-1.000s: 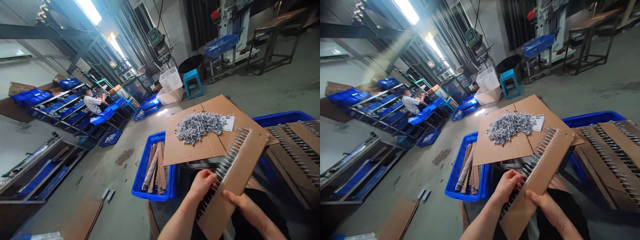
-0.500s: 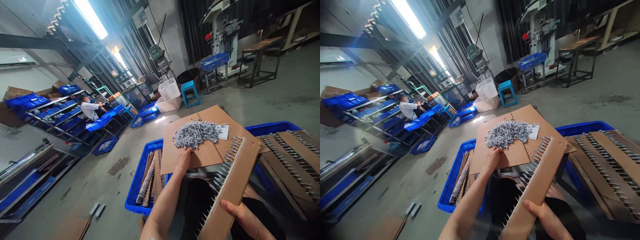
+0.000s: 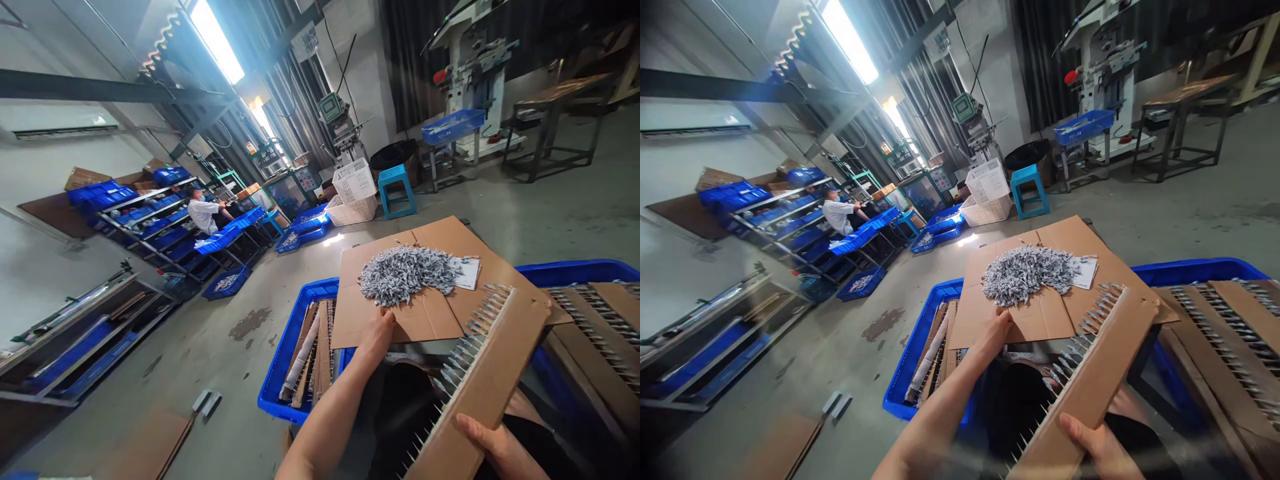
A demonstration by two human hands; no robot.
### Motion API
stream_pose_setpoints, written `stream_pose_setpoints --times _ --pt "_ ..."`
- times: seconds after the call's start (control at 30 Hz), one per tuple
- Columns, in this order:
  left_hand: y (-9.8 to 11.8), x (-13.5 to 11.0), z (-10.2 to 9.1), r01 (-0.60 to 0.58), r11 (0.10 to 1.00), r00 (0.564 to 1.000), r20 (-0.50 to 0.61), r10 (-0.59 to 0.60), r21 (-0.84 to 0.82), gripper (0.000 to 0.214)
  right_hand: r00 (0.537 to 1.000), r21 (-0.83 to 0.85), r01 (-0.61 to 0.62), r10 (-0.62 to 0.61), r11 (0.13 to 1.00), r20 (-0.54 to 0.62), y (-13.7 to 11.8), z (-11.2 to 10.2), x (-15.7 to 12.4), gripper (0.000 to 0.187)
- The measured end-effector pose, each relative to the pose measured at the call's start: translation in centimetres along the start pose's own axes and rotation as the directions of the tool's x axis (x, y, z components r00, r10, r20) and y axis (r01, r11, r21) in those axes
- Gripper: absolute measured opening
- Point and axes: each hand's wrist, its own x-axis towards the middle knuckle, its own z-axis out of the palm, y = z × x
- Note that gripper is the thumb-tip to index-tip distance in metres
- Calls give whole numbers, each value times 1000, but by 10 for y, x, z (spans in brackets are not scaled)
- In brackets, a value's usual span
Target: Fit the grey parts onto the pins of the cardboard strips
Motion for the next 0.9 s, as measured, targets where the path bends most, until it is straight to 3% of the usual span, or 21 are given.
stream_pose_setpoints --times 0.17,0.23,0.27,0.33,0.4,0.47,0.73,0.9 --pt "3 -21 5 -24 994 999 -52 18 -108 10 999 -21 -27 27 999 25 2 -6 2 30" --pt "8 -42 11 29 945 999 -30 -41 -326 9 999 -34 -41 42 999 26 7 -9 1 31" --pt "11 -55 15 76 870 996 -1 -88 -487 12 999 -35 -37 37 999 16 10 -10 -1 32" --pt "19 -82 21 187 615 979 91 -185 -766 25 1000 -52 -15 15 999 -4 14 -11 -5 34" --pt "29 -104 26 281 406 950 193 -244 -870 36 1000 -50 -10 9 999 -5 16 -11 -11 36" --pt "36 -118 29 348 317 925 268 -270 -882 40 1000 -57 -7 6 998 -22 15 -10 -16 37" --pt "43 -128 38 419 271 897 348 -273 -867 41 998 -66 36 -39 997 -45 8 -1 -22 48" --pt "45 -131 40 436 263 888 365 -279 -861 41 999 -49 33 -35 998 -25 9 -1 -21 42"
